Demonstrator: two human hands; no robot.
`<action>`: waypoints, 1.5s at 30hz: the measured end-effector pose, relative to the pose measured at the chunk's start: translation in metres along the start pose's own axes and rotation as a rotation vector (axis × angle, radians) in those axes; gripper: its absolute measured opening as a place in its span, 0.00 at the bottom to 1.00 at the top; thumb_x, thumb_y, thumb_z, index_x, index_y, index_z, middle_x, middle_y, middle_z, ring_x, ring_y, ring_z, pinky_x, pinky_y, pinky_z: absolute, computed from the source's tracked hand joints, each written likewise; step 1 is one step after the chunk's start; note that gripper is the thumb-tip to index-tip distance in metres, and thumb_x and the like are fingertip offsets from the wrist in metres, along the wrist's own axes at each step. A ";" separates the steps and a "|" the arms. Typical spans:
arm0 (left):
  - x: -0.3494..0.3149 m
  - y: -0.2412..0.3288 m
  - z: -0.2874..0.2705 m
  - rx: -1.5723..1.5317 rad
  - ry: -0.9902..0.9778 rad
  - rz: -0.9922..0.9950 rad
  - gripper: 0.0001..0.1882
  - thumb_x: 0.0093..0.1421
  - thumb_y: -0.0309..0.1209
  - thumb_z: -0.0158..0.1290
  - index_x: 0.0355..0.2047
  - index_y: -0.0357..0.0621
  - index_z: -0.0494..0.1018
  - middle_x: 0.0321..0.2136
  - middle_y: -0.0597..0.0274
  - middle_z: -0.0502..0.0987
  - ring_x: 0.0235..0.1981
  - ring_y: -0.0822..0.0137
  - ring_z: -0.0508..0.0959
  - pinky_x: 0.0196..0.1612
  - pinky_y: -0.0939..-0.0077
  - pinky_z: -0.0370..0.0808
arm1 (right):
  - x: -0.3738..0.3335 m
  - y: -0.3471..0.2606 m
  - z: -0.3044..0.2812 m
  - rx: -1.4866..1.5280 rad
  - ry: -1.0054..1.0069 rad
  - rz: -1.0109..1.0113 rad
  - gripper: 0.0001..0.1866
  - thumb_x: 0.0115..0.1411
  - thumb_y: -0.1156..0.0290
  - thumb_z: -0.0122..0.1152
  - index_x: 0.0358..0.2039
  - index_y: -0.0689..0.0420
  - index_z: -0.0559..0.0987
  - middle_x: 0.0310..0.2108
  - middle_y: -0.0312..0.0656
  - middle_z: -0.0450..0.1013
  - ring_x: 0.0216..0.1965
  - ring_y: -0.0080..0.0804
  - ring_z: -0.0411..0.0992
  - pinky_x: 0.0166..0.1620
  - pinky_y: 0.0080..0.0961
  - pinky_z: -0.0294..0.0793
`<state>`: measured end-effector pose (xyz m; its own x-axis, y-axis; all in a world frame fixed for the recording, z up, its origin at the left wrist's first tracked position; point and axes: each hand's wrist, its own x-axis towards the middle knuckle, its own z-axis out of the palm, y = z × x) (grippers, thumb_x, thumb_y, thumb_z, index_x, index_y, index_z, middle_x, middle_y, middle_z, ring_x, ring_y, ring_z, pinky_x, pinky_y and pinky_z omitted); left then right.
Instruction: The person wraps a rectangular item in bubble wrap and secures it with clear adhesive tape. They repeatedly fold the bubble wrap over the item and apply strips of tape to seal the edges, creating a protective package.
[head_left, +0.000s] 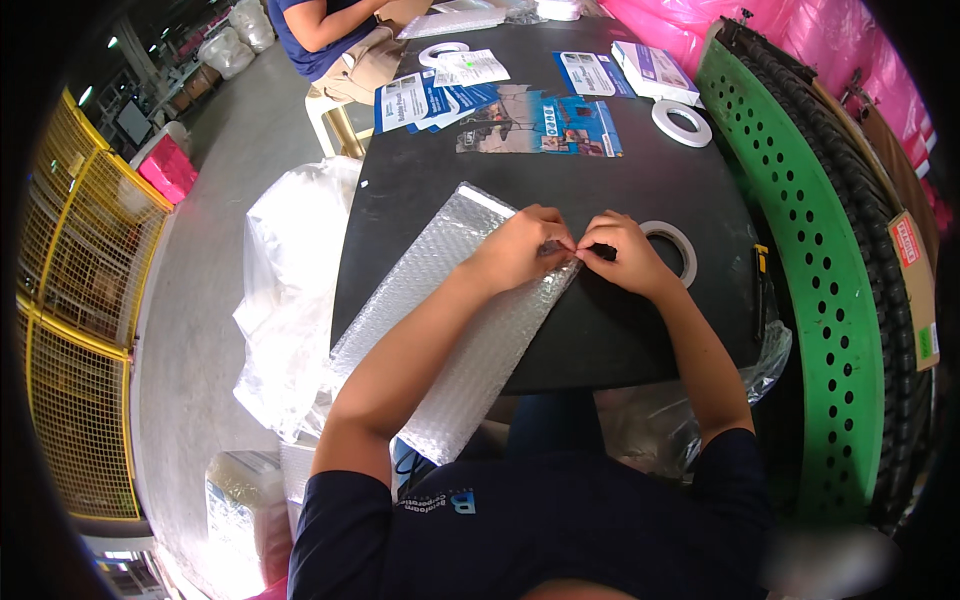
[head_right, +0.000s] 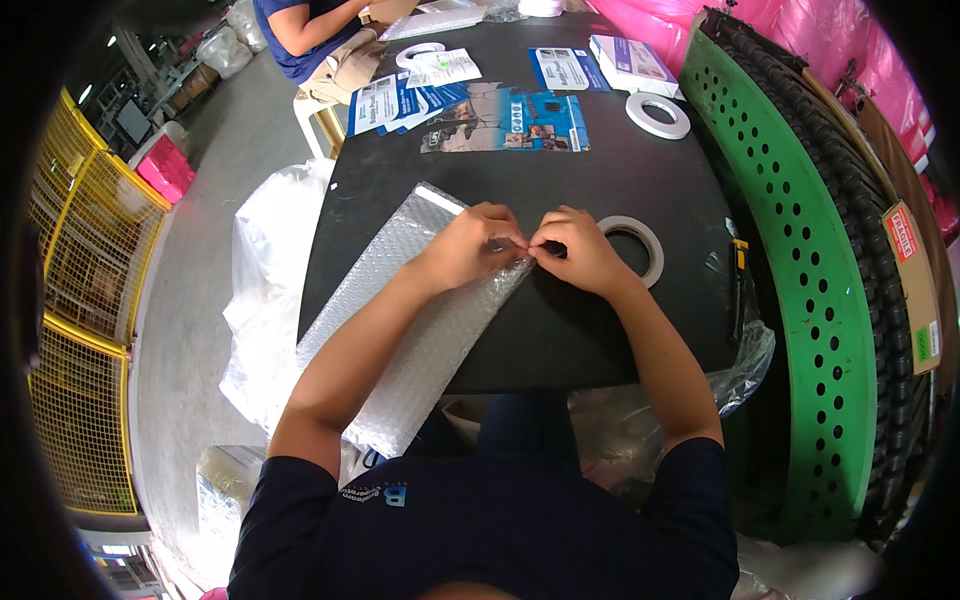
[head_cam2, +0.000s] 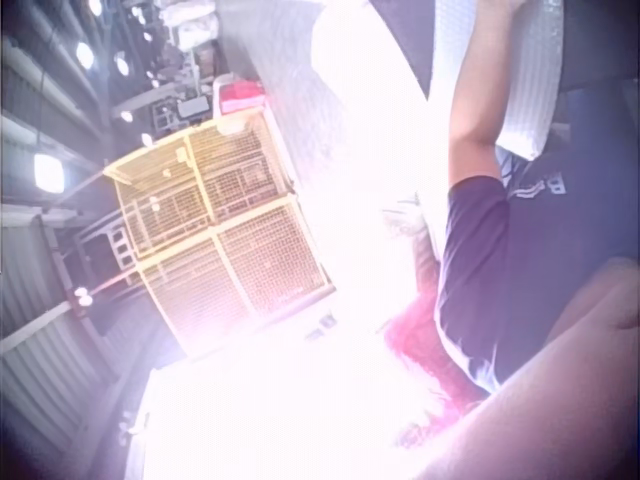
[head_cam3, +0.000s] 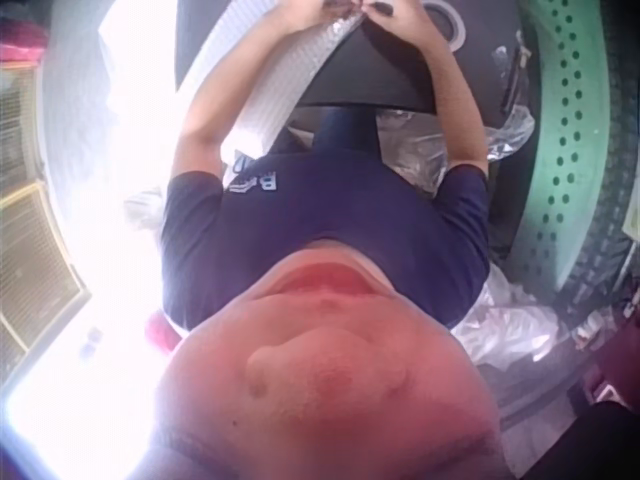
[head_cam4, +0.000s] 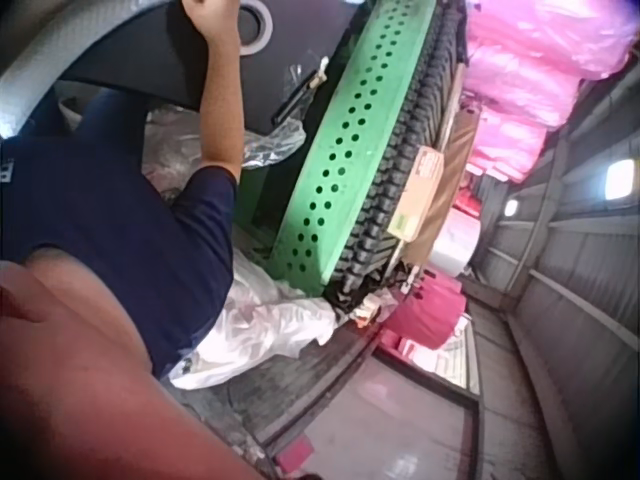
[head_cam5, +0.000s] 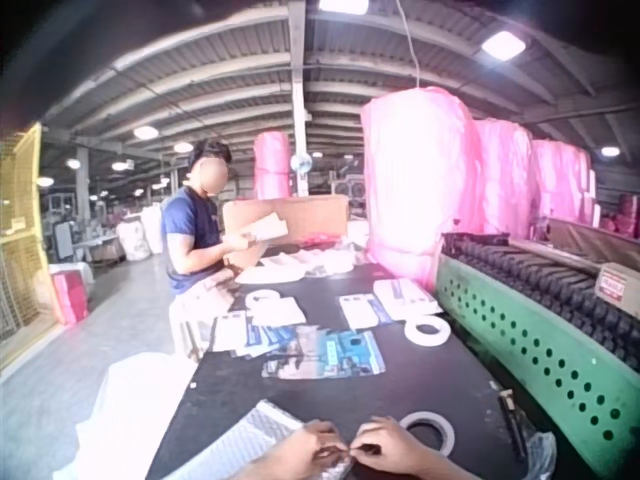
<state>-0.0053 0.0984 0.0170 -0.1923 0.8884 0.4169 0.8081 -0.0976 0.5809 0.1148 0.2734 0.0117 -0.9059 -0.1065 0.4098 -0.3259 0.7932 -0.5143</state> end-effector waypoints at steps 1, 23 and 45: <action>-0.001 -0.001 0.000 0.007 -0.005 -0.006 0.05 0.49 0.24 0.61 0.28 0.43 0.78 0.29 0.59 0.75 0.35 0.58 0.75 0.39 0.67 0.73 | -0.001 0.000 0.003 -0.012 0.015 -0.013 0.02 0.48 0.72 0.62 0.23 0.55 0.77 0.25 0.34 0.72 0.33 0.33 0.68 0.40 0.32 0.64; 0.003 -0.008 -0.007 -0.109 -0.090 0.023 0.07 0.46 0.22 0.60 0.29 0.41 0.81 0.26 0.55 0.76 0.30 0.58 0.78 0.36 0.69 0.74 | -0.005 0.013 0.025 -0.247 0.304 0.122 0.06 0.44 0.80 0.57 0.19 0.60 0.68 0.22 0.48 0.68 0.28 0.49 0.66 0.32 0.42 0.66; -0.064 0.107 -0.012 0.889 -0.444 -0.523 0.46 0.50 0.50 0.60 0.56 0.23 0.58 0.52 0.26 0.63 0.50 0.38 0.71 0.50 0.63 0.74 | -0.004 0.009 0.010 0.256 0.152 0.152 0.12 0.49 0.78 0.58 0.37 0.61 0.77 0.32 0.38 0.73 0.38 0.25 0.68 0.42 0.23 0.67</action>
<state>0.0873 0.0255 0.0606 -0.5525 0.8247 -0.1211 0.8302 0.5315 -0.1680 0.1130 0.2747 -0.0023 -0.9049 0.1079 0.4118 -0.2647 0.6150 -0.7427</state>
